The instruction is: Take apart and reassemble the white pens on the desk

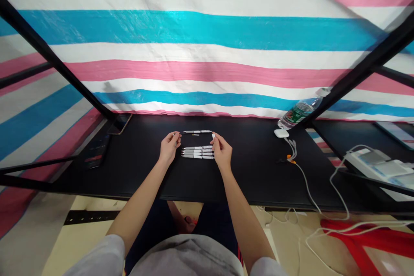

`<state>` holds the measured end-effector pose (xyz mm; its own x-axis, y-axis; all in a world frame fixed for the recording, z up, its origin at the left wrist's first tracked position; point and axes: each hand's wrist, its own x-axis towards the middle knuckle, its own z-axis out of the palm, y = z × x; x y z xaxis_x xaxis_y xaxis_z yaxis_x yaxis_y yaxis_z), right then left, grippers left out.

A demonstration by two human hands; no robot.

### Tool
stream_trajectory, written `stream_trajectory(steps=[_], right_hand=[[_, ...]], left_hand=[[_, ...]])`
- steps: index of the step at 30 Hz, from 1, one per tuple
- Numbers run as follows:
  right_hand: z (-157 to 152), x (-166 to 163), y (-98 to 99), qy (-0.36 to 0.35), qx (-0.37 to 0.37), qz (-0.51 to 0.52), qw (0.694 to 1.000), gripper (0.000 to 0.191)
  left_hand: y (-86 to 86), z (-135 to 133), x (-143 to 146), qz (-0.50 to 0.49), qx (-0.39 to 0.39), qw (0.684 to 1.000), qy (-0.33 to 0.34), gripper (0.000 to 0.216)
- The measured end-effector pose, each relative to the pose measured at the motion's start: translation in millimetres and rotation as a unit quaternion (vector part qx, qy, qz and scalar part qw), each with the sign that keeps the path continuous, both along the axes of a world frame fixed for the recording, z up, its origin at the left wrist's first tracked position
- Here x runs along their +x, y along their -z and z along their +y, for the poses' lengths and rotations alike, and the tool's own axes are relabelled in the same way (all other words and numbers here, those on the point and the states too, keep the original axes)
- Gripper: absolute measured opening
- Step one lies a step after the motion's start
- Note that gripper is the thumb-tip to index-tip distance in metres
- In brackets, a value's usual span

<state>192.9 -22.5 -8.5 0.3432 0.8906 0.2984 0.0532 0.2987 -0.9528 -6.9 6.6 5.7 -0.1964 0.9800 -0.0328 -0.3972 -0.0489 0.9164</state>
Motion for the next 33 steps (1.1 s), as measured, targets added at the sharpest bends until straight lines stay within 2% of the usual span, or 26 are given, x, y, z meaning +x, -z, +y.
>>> stream_trajectory(steps=[2, 5, 10, 13, 15, 25, 33], right_hand=[[6, 1, 2.1, -0.045, -0.037, 0.108, 0.992, 0.040], [15, 5, 6.5, -0.099, -0.072, 0.232, 0.965, 0.046], [22, 14, 11.9, -0.134, -0.096, 0.283, 0.945, 0.049], [21, 14, 11.9, -0.119, -0.098, 0.317, 0.936, 0.037], [19, 13, 11.2, -0.103, -0.093, 0.328, 0.935, 0.029], [18, 15, 11.2, -0.099, -0.102, 0.349, 0.926, 0.026], [16, 14, 12.9, -0.058, -0.069, 0.280, 0.956, 0.032]], left_hand=[[0.9, -1, 1, 0.002, -0.002, 1.000, 0.007, 0.030], [2.3, -1, 2, 0.005, 0.001, 1.000, 0.013, 0.030], [3.0, 0, 2, 0.004, 0.001, 1.000, 0.015, 0.031], [2.1, 0, 2, 0.001, -0.003, 1.000, 0.014, 0.032], [1.5, 0, 2, -0.001, -0.005, 1.000, 0.015, 0.033], [1.4, -1, 2, 0.007, -0.001, 1.000, 0.021, 0.032], [1.2, 0, 2, 0.011, 0.005, 1.000, 0.024, 0.030]])
